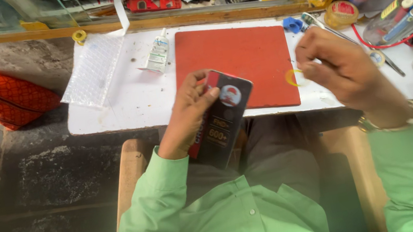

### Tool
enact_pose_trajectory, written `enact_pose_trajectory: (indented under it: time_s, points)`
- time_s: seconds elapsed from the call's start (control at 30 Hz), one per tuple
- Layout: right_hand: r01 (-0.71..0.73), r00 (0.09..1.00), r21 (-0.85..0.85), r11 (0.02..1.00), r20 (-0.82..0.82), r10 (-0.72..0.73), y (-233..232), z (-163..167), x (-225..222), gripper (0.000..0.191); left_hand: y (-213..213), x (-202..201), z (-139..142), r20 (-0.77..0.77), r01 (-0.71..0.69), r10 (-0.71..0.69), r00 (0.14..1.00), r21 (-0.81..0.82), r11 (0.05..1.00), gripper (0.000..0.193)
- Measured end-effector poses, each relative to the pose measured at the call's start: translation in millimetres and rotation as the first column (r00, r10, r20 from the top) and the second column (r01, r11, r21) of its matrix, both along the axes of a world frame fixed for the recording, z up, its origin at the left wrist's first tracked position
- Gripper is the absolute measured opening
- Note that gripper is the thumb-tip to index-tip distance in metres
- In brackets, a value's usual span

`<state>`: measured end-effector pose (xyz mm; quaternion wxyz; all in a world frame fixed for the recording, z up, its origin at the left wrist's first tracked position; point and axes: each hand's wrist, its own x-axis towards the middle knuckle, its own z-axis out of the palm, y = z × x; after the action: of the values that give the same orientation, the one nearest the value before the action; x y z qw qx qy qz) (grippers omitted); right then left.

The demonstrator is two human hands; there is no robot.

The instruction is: The person applies adhesive to a smartphone back cover, places a SIM card tray, and assembles the phone. They then secure the device with multiple rubber bands and inspect the assembled unit.

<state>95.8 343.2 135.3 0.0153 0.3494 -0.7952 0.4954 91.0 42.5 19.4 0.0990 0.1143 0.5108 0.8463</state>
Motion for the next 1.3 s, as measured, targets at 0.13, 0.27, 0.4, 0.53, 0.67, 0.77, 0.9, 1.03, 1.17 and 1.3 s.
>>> enact_pose_trajectory:
  time_s: [0.13, 0.27, 0.4, 0.53, 0.67, 0.77, 0.9, 1.03, 1.17, 1.3]
  points:
    - [0.035, 0.974, 0.127, 0.991, -0.225, -0.006, -32.2, -22.6, -28.7, 0.010, 18.7, 10.6, 16.9, -0.097, 0.173, -0.177, 0.979, -0.054, 0.983, 0.061]
    - [-0.003, 0.995, 0.098, 0.995, -0.103, 0.013, -51.0, -36.4, -31.1, 0.017, 27.3, 19.4, 29.4, 0.019, 0.300, -0.300, 0.954, -0.022, 0.954, 0.063]
    - [-0.074, 0.997, 0.076, 0.994, -0.004, 0.074, -53.1, -40.7, -34.7, 0.017, 30.6, 25.1, 31.3, 0.052, 0.285, -0.284, 0.957, -0.015, 0.958, 0.050]
    - [-0.165, 0.964, -0.052, 0.985, 0.202, 0.172, -44.9, -41.2, -36.2, 0.019, 33.8, 22.7, 32.4, 0.103, 0.217, -0.218, 0.970, 0.024, 0.976, 0.044]
    - [-0.238, 0.903, -0.186, 0.953, 0.320, 0.287, -33.8, -31.9, -23.0, 0.022, 29.2, 21.3, 32.6, 0.100, 0.188, -0.192, 0.976, 0.047, 0.981, 0.043]
    - [-0.239, 0.906, -0.233, 0.943, 0.296, 0.303, -29.2, -18.7, -10.4, 0.024, 28.4, 19.3, 29.6, 0.100, 0.123, -0.125, 0.987, 0.025, 0.992, 0.043]
    - [-0.198, 0.969, -0.008, 0.980, -0.151, 0.194, -25.2, -2.5, 14.0, 0.027, 16.3, 5.3, 26.5, 0.044, -0.003, 0.001, 0.999, 0.045, 0.999, 0.043]
    - [-0.159, 0.869, 0.066, 0.985, -0.465, 0.171, -17.6, 3.9, 39.8, 0.029, 2.0, 4.4, 23.8, 0.043, -0.017, 0.011, 0.999, 0.124, 0.992, 0.044]
    - [-0.227, 0.944, -0.316, 0.921, -0.304, 0.129, -7.1, -6.3, 55.3, 0.025, 14.2, 13.8, 23.3, 0.012, 0.009, -0.013, 1.000, 0.257, 0.966, 0.045]
    - [-0.165, 0.908, -0.946, 0.279, -0.036, 0.417, -20.1, -43.3, 59.6, 0.025, 31.7, 23.3, 26.8, -0.125, 0.017, 0.032, 0.992, 0.375, 0.927, 0.044]
